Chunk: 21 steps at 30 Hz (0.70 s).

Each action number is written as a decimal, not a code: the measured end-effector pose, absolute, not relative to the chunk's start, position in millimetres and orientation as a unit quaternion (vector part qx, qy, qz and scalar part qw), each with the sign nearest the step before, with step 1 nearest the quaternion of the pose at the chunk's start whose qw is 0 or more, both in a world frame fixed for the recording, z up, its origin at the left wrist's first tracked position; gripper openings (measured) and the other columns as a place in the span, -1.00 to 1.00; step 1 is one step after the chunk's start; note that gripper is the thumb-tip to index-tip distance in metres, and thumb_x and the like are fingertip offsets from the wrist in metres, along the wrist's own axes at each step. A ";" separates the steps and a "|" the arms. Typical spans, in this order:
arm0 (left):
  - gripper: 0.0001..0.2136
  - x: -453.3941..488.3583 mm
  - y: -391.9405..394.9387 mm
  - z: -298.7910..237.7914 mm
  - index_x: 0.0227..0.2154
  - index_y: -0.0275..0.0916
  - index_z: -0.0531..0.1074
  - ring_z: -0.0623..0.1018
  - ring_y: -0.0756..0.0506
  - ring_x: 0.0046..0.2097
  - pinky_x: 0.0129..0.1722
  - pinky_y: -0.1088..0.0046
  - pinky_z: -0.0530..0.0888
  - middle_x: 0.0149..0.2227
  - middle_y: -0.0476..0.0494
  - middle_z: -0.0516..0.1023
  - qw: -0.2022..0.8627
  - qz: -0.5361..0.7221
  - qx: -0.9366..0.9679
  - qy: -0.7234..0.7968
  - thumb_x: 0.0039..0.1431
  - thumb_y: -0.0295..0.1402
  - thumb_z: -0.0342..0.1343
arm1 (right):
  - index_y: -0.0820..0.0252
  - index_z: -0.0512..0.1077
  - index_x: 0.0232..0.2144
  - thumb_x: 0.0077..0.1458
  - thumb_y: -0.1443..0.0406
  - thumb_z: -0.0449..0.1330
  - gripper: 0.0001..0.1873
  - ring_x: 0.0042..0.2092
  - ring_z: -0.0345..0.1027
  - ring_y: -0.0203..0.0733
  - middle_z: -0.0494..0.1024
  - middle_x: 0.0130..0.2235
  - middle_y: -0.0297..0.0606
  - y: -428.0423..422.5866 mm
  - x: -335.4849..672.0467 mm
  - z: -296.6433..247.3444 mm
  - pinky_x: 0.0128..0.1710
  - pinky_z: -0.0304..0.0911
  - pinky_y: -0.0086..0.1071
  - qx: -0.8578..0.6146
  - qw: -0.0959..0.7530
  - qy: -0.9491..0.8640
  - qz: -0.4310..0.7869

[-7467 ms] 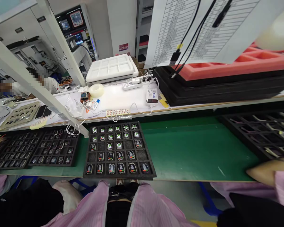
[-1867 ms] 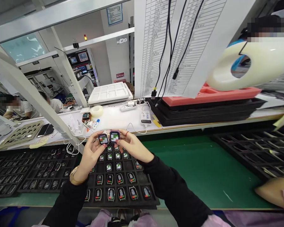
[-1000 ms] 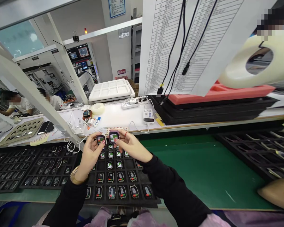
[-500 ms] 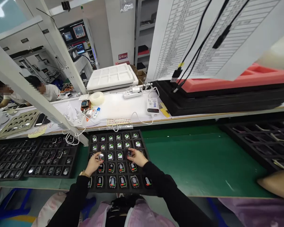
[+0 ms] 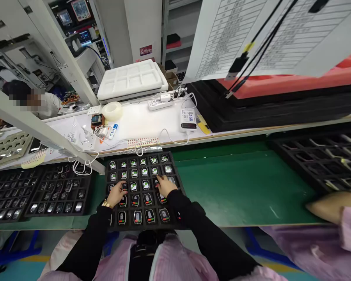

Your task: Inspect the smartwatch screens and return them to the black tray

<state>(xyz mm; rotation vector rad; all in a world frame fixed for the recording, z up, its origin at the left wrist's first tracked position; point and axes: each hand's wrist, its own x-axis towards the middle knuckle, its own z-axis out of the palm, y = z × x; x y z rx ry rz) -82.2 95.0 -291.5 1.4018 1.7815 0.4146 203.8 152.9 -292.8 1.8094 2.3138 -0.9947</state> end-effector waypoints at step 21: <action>-0.75 -69.9 35.0 -279.7 -0.09 -0.28 0.37 0.48 -0.20 -0.18 -0.09 0.16 0.42 -0.27 -0.23 0.48 0.282 0.203 0.530 0.773 0.25 -0.36 -0.10 | 0.37 0.43 -0.03 0.33 0.29 -0.01 -0.68 -0.06 0.42 0.01 0.45 -0.04 0.09 156.5 142.1 -297.2 -0.06 0.24 -0.32 0.582 0.032 0.737 -0.342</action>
